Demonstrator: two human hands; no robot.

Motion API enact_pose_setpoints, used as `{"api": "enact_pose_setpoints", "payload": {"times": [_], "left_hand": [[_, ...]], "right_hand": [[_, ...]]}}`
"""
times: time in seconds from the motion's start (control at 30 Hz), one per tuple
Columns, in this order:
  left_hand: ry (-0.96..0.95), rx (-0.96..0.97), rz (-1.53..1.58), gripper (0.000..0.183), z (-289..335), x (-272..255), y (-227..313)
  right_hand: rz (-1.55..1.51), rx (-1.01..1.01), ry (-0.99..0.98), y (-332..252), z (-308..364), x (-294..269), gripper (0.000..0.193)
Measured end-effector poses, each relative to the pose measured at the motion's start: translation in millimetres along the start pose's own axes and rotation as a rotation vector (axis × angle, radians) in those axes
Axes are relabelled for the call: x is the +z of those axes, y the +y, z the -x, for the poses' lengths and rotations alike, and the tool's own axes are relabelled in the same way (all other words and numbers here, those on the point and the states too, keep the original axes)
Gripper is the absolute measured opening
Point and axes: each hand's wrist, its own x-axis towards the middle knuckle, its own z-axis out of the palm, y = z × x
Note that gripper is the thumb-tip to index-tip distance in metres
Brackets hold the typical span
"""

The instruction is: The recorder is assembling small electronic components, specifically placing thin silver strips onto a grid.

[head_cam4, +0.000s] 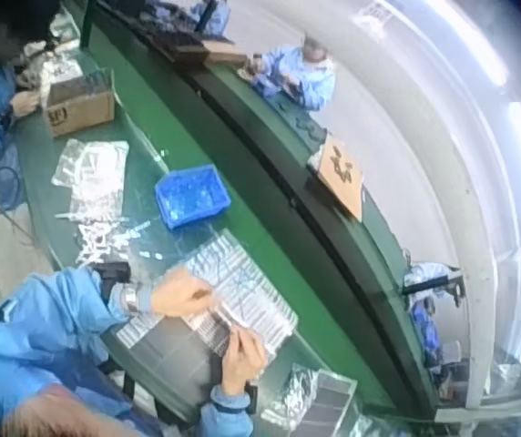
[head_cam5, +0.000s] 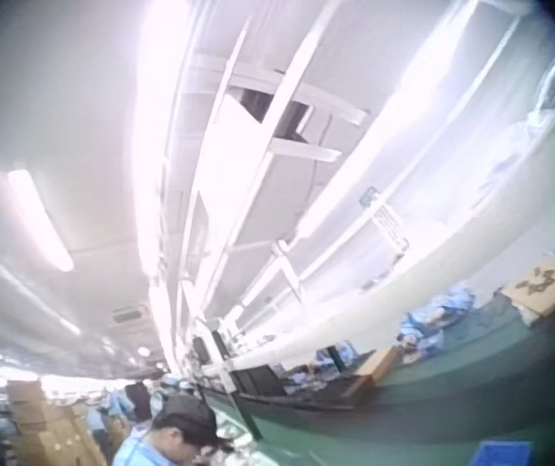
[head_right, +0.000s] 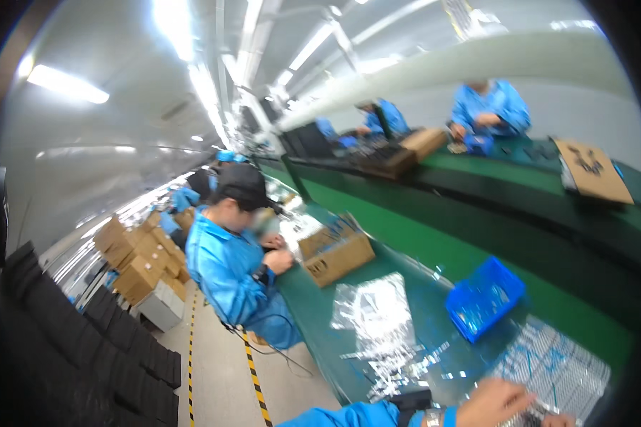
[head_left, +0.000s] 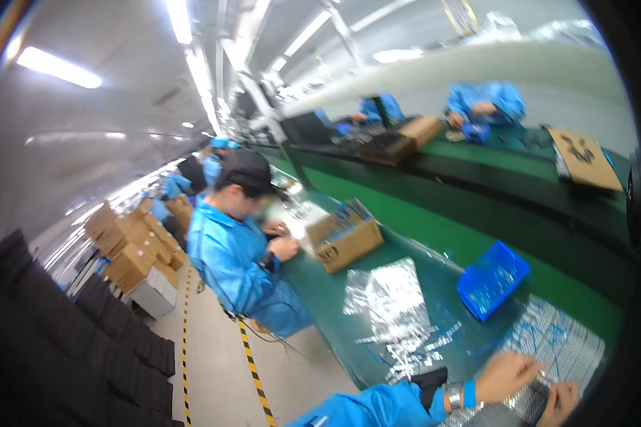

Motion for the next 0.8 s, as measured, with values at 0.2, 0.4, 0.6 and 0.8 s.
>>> {"api": "enact_pose_setpoints", "payload": {"times": [0.2, 0.4, 0.6, 0.8], "left_hand": [[0.105, 0.168, -0.030, 0.021, -6, -77, 49], [-0.134, 0.114, -0.168, 0.007, 33, -103, 48], [-0.345, 0.060, -0.169, 0.021, 54, -83, 23], [-0.396, 0.007, -0.134, 0.026, 57, -78, 14]], "right_hand": [[-0.253, 0.082, 0.178, -20, -13, 10, 0.016], [-0.265, 0.153, -0.113, -36, 8, 6, 0.017], [-0.277, 0.093, -0.314, -33, 12, 20, 0.021], [-0.255, 0.074, -0.381, -31, 8, 26, 0.024]]}}
